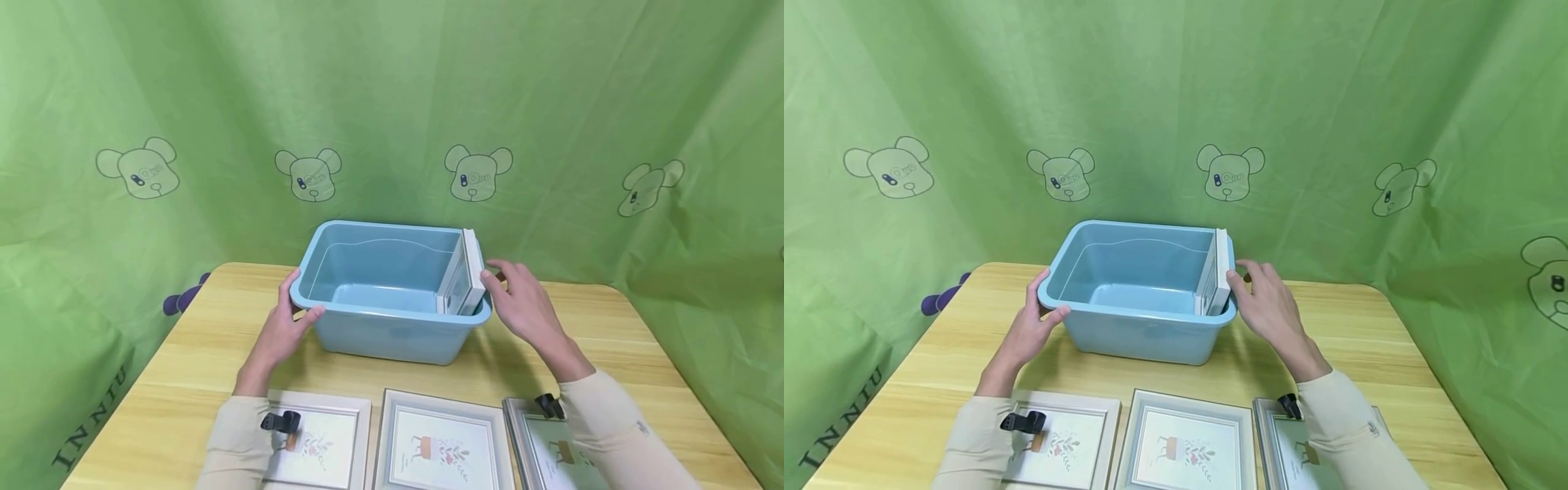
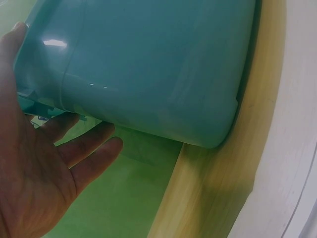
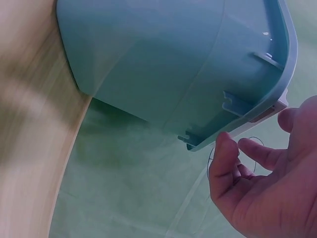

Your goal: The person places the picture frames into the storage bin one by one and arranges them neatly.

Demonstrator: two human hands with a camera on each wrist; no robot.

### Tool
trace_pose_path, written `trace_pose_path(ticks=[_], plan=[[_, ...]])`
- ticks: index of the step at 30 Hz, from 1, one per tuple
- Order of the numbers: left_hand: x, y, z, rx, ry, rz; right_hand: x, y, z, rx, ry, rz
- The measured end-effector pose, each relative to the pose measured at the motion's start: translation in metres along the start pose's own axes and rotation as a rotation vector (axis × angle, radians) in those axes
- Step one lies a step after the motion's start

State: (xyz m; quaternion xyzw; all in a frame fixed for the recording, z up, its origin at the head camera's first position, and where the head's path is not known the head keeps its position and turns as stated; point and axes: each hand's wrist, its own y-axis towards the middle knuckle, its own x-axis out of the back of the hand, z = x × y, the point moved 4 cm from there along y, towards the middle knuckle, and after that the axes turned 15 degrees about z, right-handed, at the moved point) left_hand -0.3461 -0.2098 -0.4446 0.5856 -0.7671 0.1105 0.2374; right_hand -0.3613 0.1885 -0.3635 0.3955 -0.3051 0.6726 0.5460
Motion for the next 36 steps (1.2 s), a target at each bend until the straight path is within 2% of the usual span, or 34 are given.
trace_pose_path(ticks=[13, 21, 28, 34, 36], plan=[[0.0, 0.0, -0.001, -0.01, 0.0, 0.004, -0.005, -0.022, -0.02, 0.002, 0.002, -0.022], [0.001, 0.0, -0.003, -0.01, -0.001, 0.006, -0.014, -0.036, -0.037, -0.025, 0.022, -0.001], [0.003, -0.01, -0.031, 0.022, -0.021, 0.037, -0.024, -0.051, -0.054, -0.071, 0.029, 0.047], [0.002, 0.0, -0.004, 0.009, -0.024, 0.021, -0.032, -0.066, -0.067, -0.108, 0.036, 0.083], [0.003, 0.001, -0.001, 0.006, -0.017, 0.016, -0.035, -0.069, -0.07, -0.123, 0.042, 0.096]])
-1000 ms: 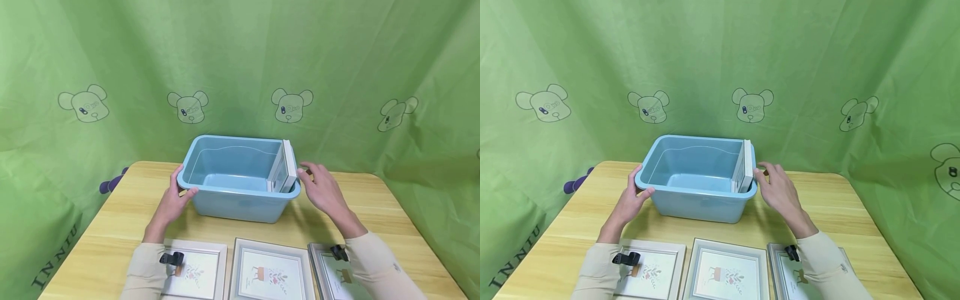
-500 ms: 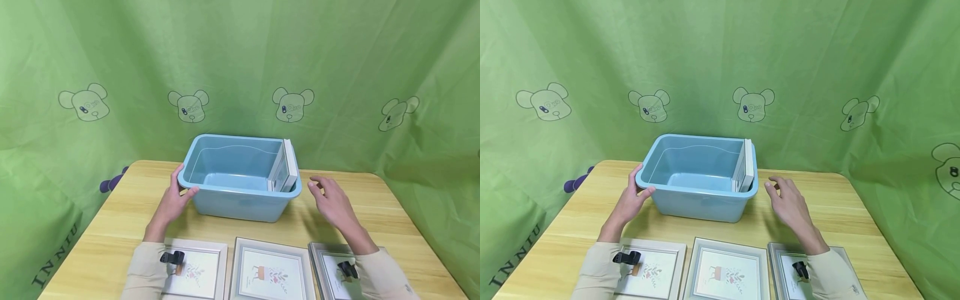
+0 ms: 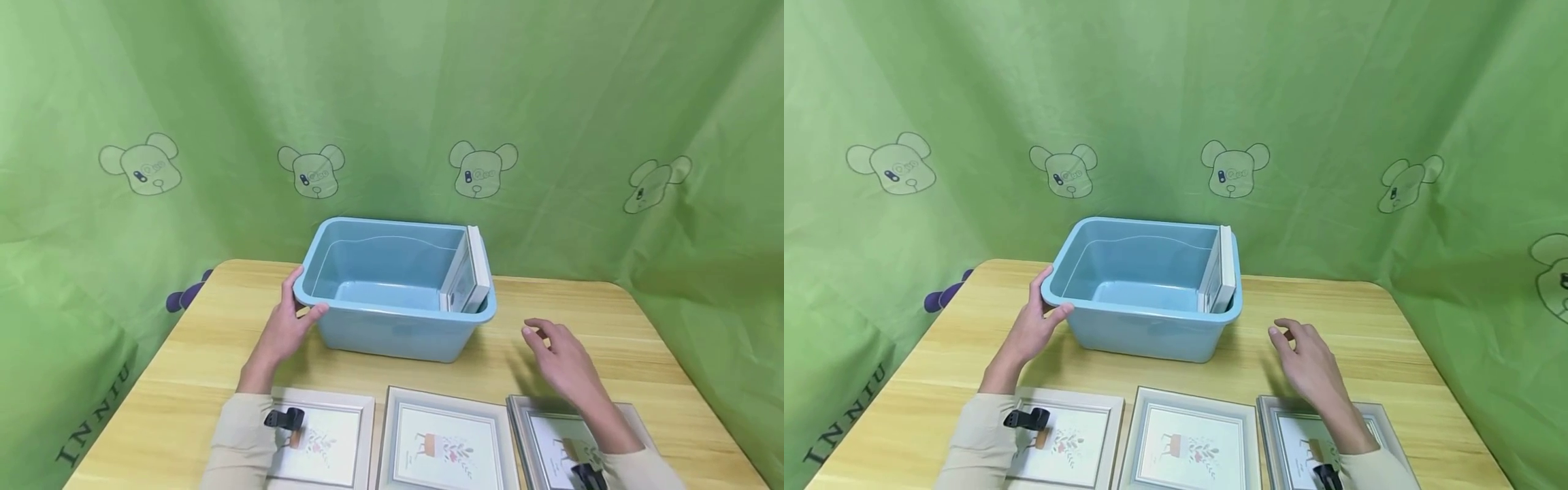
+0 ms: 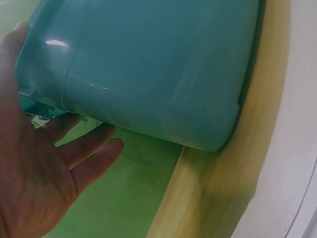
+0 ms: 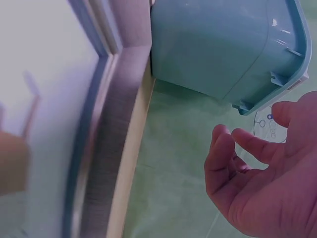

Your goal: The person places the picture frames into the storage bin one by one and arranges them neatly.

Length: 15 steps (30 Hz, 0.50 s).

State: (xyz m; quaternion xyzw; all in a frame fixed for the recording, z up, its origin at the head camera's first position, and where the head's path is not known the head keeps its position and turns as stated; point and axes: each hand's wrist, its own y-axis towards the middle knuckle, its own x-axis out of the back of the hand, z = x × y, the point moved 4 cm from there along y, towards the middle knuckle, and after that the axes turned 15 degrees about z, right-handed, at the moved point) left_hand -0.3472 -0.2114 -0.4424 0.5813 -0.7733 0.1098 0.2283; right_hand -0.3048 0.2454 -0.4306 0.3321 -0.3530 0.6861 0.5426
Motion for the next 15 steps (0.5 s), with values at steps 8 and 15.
trace_pose_path(ticks=[8, 15], plan=[[0.001, -0.001, -0.002, -0.006, 0.007, -0.008, -0.009, -0.008, -0.01, -0.035, 0.023, 0.041], [0.0, -0.001, -0.003, -0.006, -0.004, 0.0, -0.009, -0.017, -0.017, -0.054, 0.012, 0.052]])
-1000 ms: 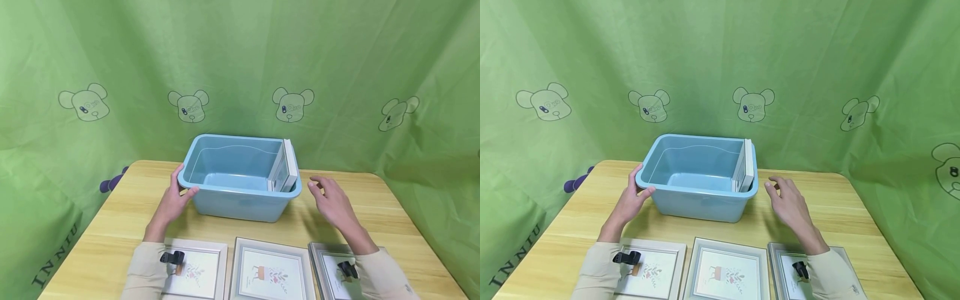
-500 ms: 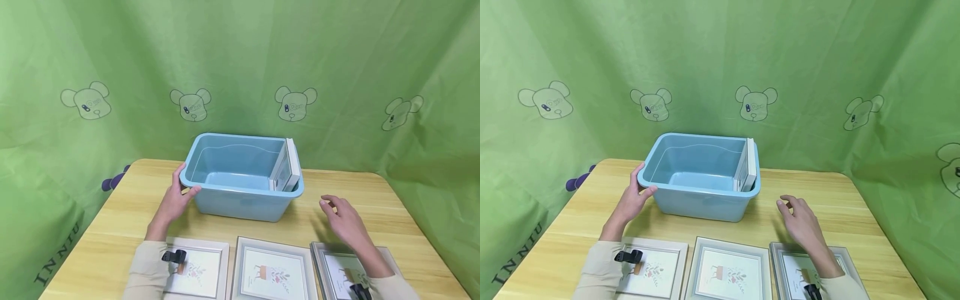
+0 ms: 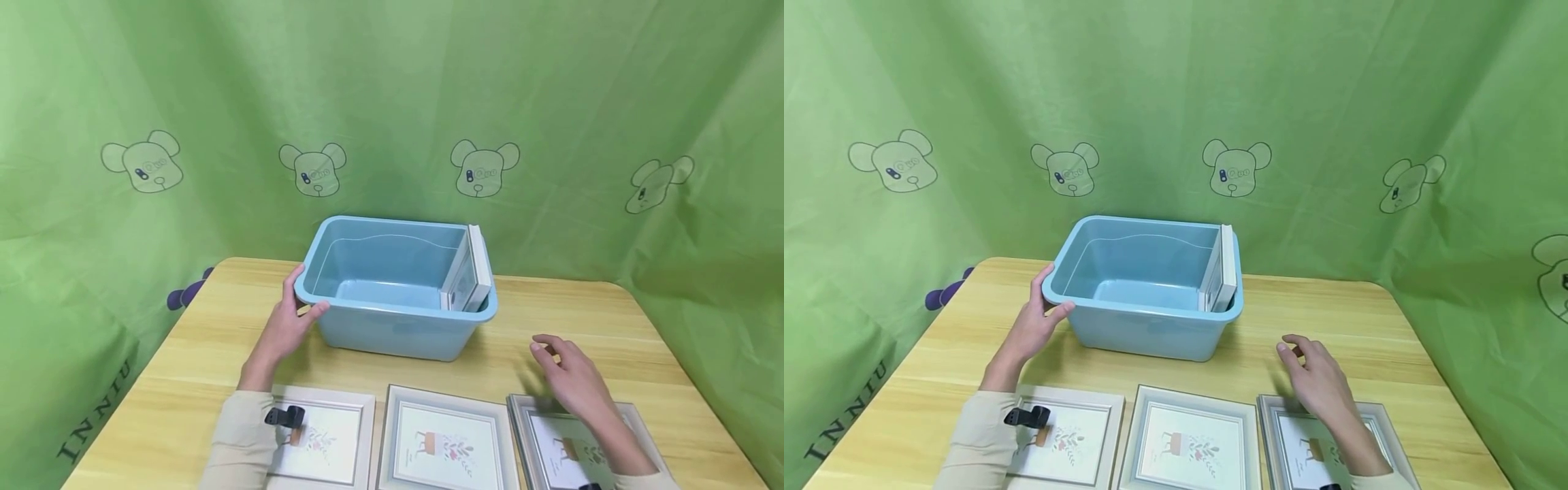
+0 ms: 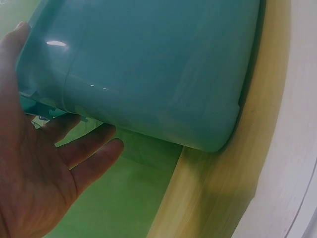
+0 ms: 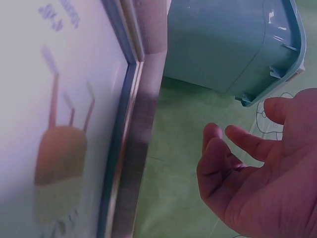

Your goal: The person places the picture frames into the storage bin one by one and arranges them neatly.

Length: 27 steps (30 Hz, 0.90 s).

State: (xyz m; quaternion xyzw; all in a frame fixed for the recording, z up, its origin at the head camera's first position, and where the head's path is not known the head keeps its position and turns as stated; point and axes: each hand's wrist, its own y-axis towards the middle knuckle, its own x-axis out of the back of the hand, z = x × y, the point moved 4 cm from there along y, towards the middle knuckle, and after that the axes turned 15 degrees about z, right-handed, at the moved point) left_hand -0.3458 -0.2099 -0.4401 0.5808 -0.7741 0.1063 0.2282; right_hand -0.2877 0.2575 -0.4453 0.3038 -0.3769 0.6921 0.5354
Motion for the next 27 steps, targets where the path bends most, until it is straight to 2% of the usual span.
trace_pose_path(ticks=[13, 27], plan=[[0.0, 0.0, -0.001, 0.005, 0.003, 0.001, -0.003, -0.014, 0.0, -0.022, -0.05, 0.03], [0.001, 0.001, 0.0, 0.001, 0.021, -0.003, -0.005, -0.037, -0.031, -0.078, -0.136, 0.06]])
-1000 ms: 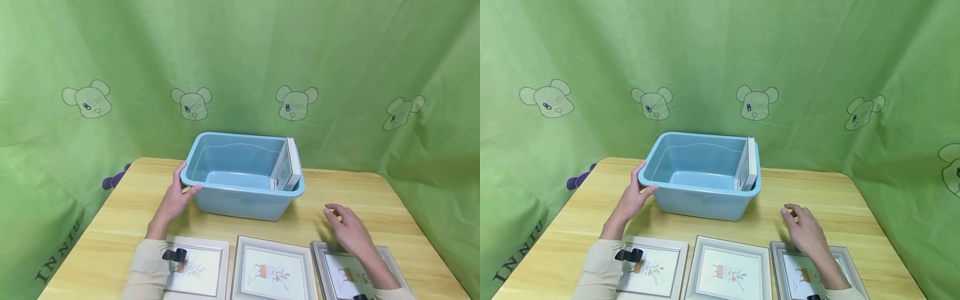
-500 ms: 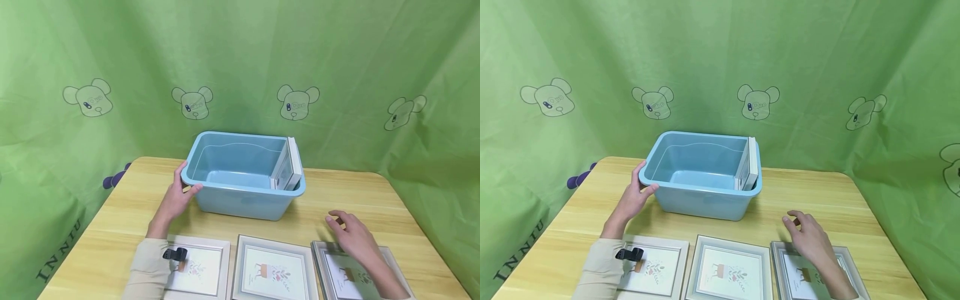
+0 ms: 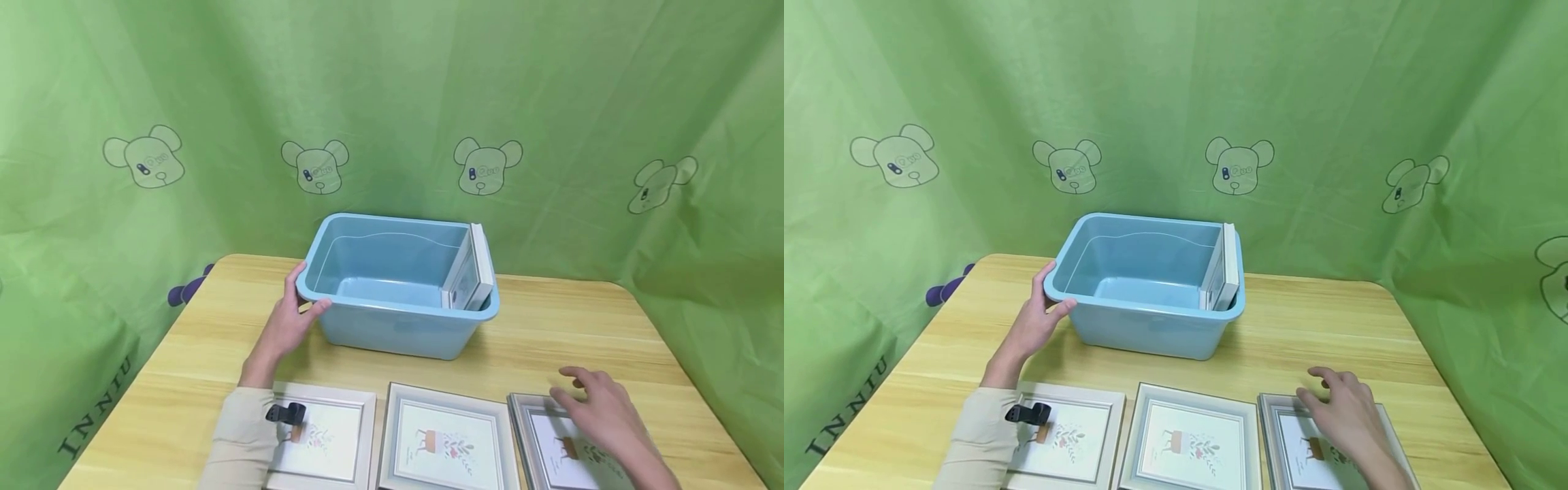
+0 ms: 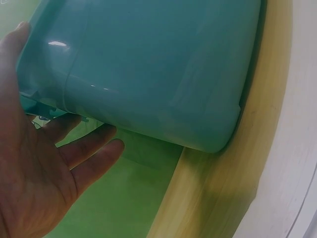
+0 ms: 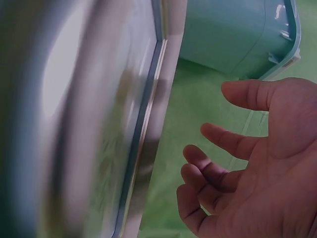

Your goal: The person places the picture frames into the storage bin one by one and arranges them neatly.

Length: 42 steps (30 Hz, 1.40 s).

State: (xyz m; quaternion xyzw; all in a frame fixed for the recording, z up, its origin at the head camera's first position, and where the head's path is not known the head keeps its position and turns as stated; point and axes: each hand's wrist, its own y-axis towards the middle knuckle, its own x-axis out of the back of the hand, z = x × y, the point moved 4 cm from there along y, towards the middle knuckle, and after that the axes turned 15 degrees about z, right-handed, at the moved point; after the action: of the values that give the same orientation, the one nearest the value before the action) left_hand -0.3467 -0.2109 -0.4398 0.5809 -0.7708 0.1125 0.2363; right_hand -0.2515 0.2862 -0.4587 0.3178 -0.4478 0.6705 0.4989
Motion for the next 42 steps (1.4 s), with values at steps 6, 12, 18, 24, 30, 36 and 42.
trace_pose_path(ticks=[6, 12, 18, 24, 30, 36, 42], plan=[[0.001, -0.001, -0.003, 0.006, 0.003, -0.002, -0.001, -0.006, -0.018, -0.043, 0.008, 0.006], [0.003, -0.002, -0.008, -0.001, 0.0, 0.002, -0.001, -0.009, -0.034, -0.069, -0.01, -0.01], [0.002, 0.002, -0.002, -0.015, -0.003, 0.003, -0.005, -0.012, -0.052, -0.088, -0.029, -0.013], [0.002, 0.004, -0.001, -0.014, 0.001, 0.004, -0.007, -0.014, -0.064, -0.133, -0.023, 0.033], [0.002, 0.003, -0.002, -0.014, -0.003, 0.001, -0.007, -0.016, -0.071, -0.182, -0.019, 0.051], [0.003, 0.0, -0.008, 0.002, -0.009, 0.013, -0.008, -0.017, -0.078, -0.235, -0.005, 0.069], [0.005, -0.011, -0.036, 0.002, 0.0, 0.023, -0.009, -0.018, -0.089, -0.258, 0.004, 0.069]])
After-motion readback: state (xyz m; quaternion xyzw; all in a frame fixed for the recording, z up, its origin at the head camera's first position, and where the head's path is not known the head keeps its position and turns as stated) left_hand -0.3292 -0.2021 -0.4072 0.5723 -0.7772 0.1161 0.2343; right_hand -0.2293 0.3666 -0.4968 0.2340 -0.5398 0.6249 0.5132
